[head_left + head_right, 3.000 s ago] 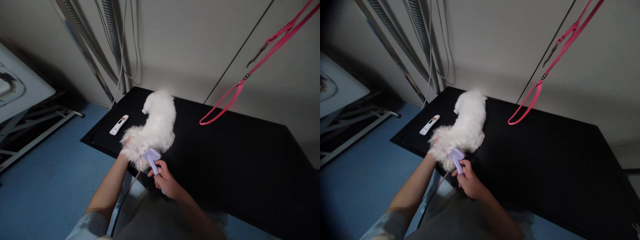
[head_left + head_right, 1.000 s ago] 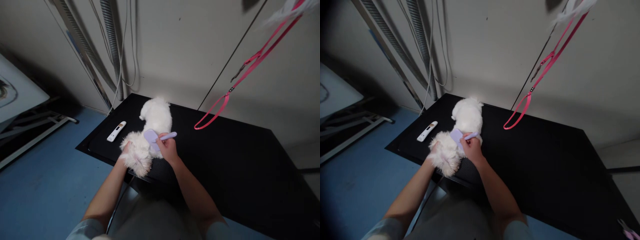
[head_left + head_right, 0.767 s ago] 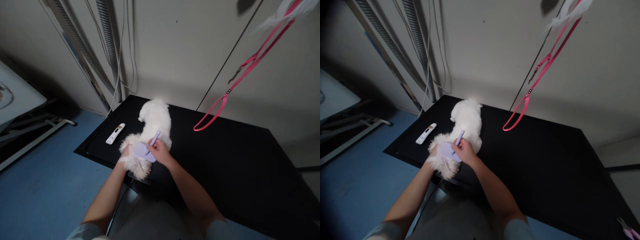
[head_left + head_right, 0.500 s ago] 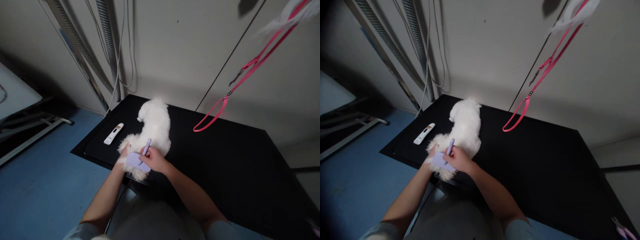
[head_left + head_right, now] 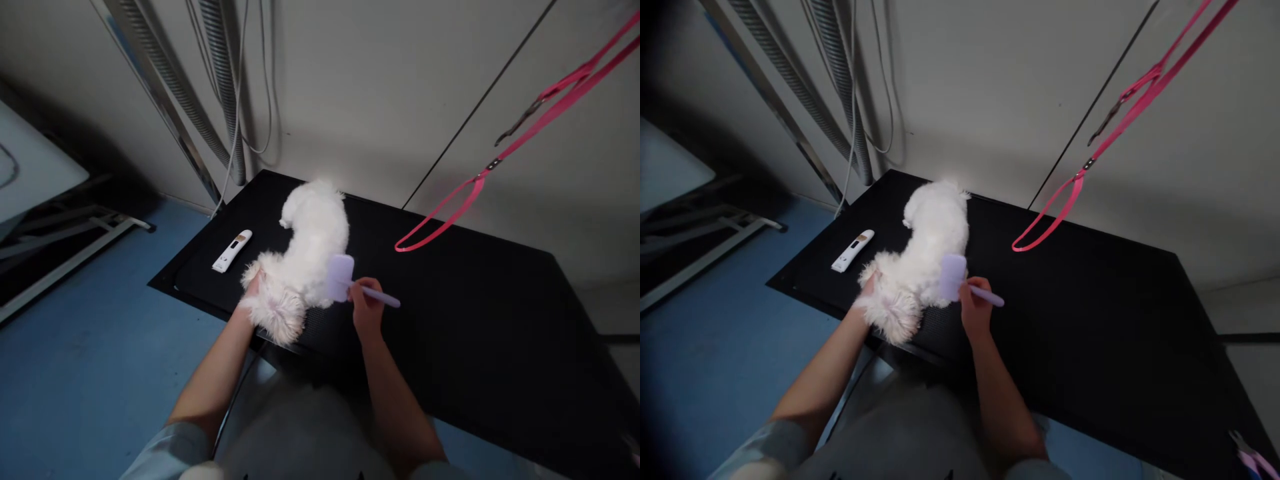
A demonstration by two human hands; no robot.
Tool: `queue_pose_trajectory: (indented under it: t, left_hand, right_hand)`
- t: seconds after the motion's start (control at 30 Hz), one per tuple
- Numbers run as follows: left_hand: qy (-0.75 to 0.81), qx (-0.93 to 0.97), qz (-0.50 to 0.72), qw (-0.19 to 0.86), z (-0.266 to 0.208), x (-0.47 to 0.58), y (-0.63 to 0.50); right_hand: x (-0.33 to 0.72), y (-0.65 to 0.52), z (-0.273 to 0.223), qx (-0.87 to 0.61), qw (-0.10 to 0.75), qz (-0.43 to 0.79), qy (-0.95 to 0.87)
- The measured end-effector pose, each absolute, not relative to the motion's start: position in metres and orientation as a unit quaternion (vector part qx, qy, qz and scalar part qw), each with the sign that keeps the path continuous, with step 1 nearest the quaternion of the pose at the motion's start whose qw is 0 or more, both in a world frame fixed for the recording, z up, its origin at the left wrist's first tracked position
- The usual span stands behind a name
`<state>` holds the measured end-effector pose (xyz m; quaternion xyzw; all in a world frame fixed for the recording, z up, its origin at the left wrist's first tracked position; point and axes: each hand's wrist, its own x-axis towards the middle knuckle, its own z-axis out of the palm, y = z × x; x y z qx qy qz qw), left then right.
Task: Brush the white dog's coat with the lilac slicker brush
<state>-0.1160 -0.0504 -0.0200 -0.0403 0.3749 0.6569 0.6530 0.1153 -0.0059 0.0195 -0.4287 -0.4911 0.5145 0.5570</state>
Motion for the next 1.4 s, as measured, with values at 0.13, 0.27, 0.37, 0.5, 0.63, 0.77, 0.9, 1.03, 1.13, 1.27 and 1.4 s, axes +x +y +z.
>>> queue_pose_trajectory:
  t: [0.13,0.27,0.37,0.5,0.63,0.77,0.9,1.03,1.13,1.27,1.4]
  left_hand:
    - [0.39,-0.052,0.658,0.642,-0.022,-0.115,-0.05]
    - [0.4,-0.041,0.64,0.655,-0.018,-0.113,-0.05]
    - [0.425,-0.048,0.64,0.638,-0.013,-0.112,-0.049]
    - [0.434,-0.048,0.649,0.623,-0.009,-0.111,-0.051]
    - [0.431,-0.04,0.654,0.62,-0.009,-0.111,-0.052]
    - [0.443,-0.053,0.657,0.608,-0.012,-0.11,-0.054]
    - [0.448,-0.063,0.651,0.609,-0.012,-0.108,-0.056]
    - [0.434,-0.057,0.674,0.595,-0.012,-0.109,-0.053]
    - [0.412,-0.045,0.671,0.615,-0.013,-0.11,-0.051]
    - [0.392,-0.036,0.664,0.636,-0.018,-0.111,-0.052]
    - [0.403,-0.047,0.658,0.635,-0.024,-0.115,-0.052]
  right_hand:
    - [0.152,-0.064,-0.001,-0.391,0.388,0.686,-0.474]
    - [0.17,-0.117,-0.017,-0.332,0.254,0.775,-0.475]
    - [0.171,-0.126,-0.02,-0.303,0.18,0.815,-0.46]
    - [0.165,-0.127,-0.015,-0.311,0.071,0.855,-0.409]
    - [0.15,-0.14,-0.005,-0.324,0.023,0.865,-0.382]
    - [0.119,-0.135,0.004,-0.35,0.117,0.82,-0.437]
    - [0.101,-0.126,0.001,-0.342,0.201,0.854,-0.335]
    - [0.112,-0.138,-0.007,-0.336,0.092,0.898,-0.271]
    - [0.11,-0.132,-0.005,-0.314,0.119,0.898,-0.285]
    - [0.095,-0.12,-0.003,-0.331,0.19,0.878,-0.287]
    - [0.103,-0.139,-0.006,-0.361,0.065,0.886,-0.285]
